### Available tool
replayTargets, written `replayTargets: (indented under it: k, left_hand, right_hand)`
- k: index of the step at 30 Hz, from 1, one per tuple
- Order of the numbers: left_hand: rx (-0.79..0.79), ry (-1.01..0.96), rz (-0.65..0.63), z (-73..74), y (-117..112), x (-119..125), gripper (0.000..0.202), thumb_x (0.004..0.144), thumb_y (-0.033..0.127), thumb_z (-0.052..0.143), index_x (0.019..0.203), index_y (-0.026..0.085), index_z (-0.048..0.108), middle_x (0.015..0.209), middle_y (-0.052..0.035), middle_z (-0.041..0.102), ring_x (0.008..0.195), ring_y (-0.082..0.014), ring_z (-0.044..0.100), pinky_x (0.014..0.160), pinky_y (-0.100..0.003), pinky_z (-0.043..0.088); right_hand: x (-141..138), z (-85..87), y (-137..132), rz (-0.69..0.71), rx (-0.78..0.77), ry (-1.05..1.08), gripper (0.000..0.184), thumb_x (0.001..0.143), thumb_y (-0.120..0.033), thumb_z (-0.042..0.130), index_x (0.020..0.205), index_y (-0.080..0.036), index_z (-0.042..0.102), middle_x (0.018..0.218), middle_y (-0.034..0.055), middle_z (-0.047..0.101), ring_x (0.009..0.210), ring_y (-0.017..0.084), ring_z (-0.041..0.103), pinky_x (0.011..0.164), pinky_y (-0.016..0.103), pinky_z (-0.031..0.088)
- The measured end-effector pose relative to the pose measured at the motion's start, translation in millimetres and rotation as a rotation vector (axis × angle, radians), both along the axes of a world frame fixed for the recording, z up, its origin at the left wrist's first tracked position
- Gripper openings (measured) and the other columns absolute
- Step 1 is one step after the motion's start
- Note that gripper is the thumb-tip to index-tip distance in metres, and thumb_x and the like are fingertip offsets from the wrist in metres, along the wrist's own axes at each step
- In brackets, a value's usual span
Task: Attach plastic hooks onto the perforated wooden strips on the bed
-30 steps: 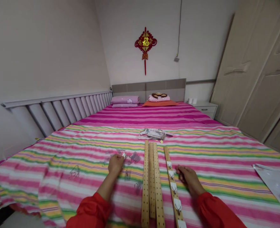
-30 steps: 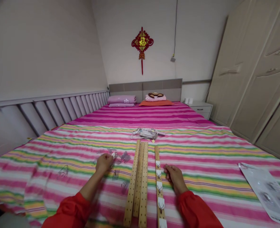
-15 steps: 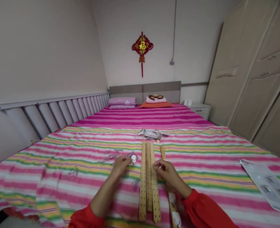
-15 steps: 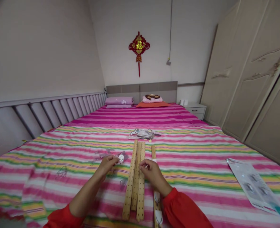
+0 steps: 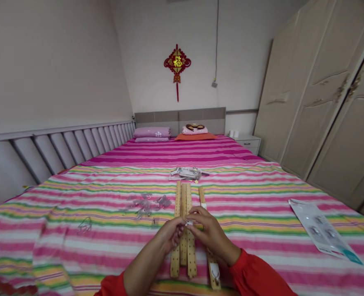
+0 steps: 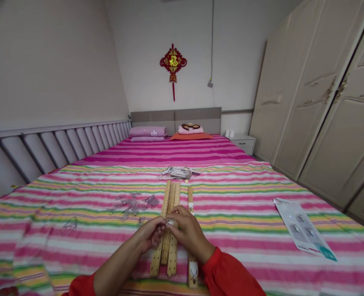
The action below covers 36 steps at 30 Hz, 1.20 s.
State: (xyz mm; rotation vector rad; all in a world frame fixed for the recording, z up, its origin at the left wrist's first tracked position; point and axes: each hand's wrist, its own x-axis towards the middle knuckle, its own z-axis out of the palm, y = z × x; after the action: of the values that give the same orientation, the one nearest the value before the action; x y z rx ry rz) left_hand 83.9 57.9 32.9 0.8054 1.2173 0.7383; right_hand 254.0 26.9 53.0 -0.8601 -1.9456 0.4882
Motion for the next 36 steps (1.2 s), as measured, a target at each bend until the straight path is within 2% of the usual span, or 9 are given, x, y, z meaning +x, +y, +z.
replayTargets:
  k: [4,10,13,17,20,24,27,30,36]
  left_hand:
    - [-0.019,0.039,-0.041,-5.3,-11.8,8.9,0.036,0.086,0.034,0.054,0.117,0.016,0.053,0.117,-0.0086,0.057,0.099,-0.0202,0.058,0.083,-0.042,0.051]
    - [0.027,0.084,-0.074,-5.7,-22.4,16.4,0.031,0.087,0.035,0.053,0.112,0.016,0.055,0.109,-0.0069,0.06,0.09,-0.0165,0.06,0.077,-0.036,0.053]
    - [0.068,0.093,-0.066,-2.4,-22.7,18.2,0.02,0.083,0.034,0.057,0.086,0.014,0.061,0.079,-0.0015,0.062,0.063,-0.0103,0.057,0.056,-0.024,0.048]
    - [0.211,0.193,-0.122,5.5,-24.3,23.8,0.019,0.066,0.022,0.062,0.052,0.016,0.05,0.046,0.0063,0.042,0.041,-0.0055,0.034,0.041,-0.02,0.026]
    - [0.412,0.375,-0.282,13.3,-26.0,30.2,0.01,0.058,0.018,0.058,0.05,0.016,0.051,0.046,0.0059,0.043,0.046,-0.0072,0.037,0.046,-0.021,0.028]
    - [0.534,0.512,-0.487,19.8,-24.8,36.8,0.007,0.055,0.018,0.054,0.049,0.016,0.053,0.048,0.0055,0.044,0.051,-0.0084,0.039,0.048,-0.021,0.027]
    - [0.579,0.56,-0.62,23.9,-22.3,38.8,0.007,0.056,0.019,0.053,0.05,0.016,0.053,0.047,0.0067,0.04,0.05,-0.0079,0.036,0.047,-0.021,0.025]
    - [0.615,0.631,-0.708,30.8,-19.8,40.5,0.004,0.054,0.019,0.055,0.051,0.016,0.054,0.047,0.0068,0.042,0.051,-0.0082,0.039,0.047,-0.02,0.026]
    - [0.64,0.708,-0.728,34.2,-6.2,47.8,0.006,0.053,0.021,0.058,0.055,0.016,0.061,0.051,0.0053,0.053,0.053,-0.0096,0.046,0.046,-0.019,0.029]
  right_hand:
    - [7.8,-11.0,9.3,-0.079,-0.161,0.147,0.016,0.08,-0.028,0.059,0.089,-0.021,0.069,0.086,0.0054,0.065,0.077,0.018,0.06,0.068,0.029,0.048]
    - [25.5,-20.6,13.9,-0.225,-0.363,0.354,0.023,0.077,-0.038,0.058,0.075,-0.017,0.067,0.069,0.0027,0.065,0.067,0.018,0.058,0.061,0.028,0.044]
    - [32.3,-24.2,6.5,-0.189,-0.442,0.404,0.026,0.073,-0.043,0.062,0.067,-0.017,0.064,0.057,-0.0006,0.059,0.055,0.015,0.052,0.054,0.026,0.04]
    - [38.4,-24.9,-5.9,-0.187,-0.401,0.362,0.024,0.076,-0.041,0.061,0.076,-0.018,0.067,0.068,0.0028,0.064,0.062,0.017,0.056,0.056,0.026,0.042]
    - [42.0,-18.0,-12.5,-0.146,-0.254,0.229,0.019,0.081,-0.034,0.057,0.085,-0.02,0.071,0.082,0.0058,0.067,0.076,0.019,0.059,0.066,0.028,0.044]
    - [43.6,-10.2,-16.9,-0.011,-0.222,-0.009,0.014,0.078,-0.021,0.06,0.074,-0.022,0.073,0.069,0.0032,0.064,0.073,0.018,0.058,0.066,0.028,0.043]
    - [43.9,-12.5,-18.5,0.037,-0.302,-0.062,0.018,0.074,-0.013,0.059,0.072,-0.021,0.074,0.066,0.0019,0.063,0.066,0.016,0.058,0.06,0.025,0.041]
    - [45.7,-19.6,-17.6,0.076,-0.444,0.005,0.014,0.073,-0.017,0.06,0.069,-0.019,0.073,0.062,0.001,0.063,0.058,0.014,0.055,0.054,0.023,0.039]
    - [52.4,-28.8,-6.9,0.151,-0.771,0.192,0.014,0.066,-0.029,0.068,0.061,-0.016,0.067,0.048,-0.0033,0.056,0.044,0.009,0.048,0.045,0.02,0.034]
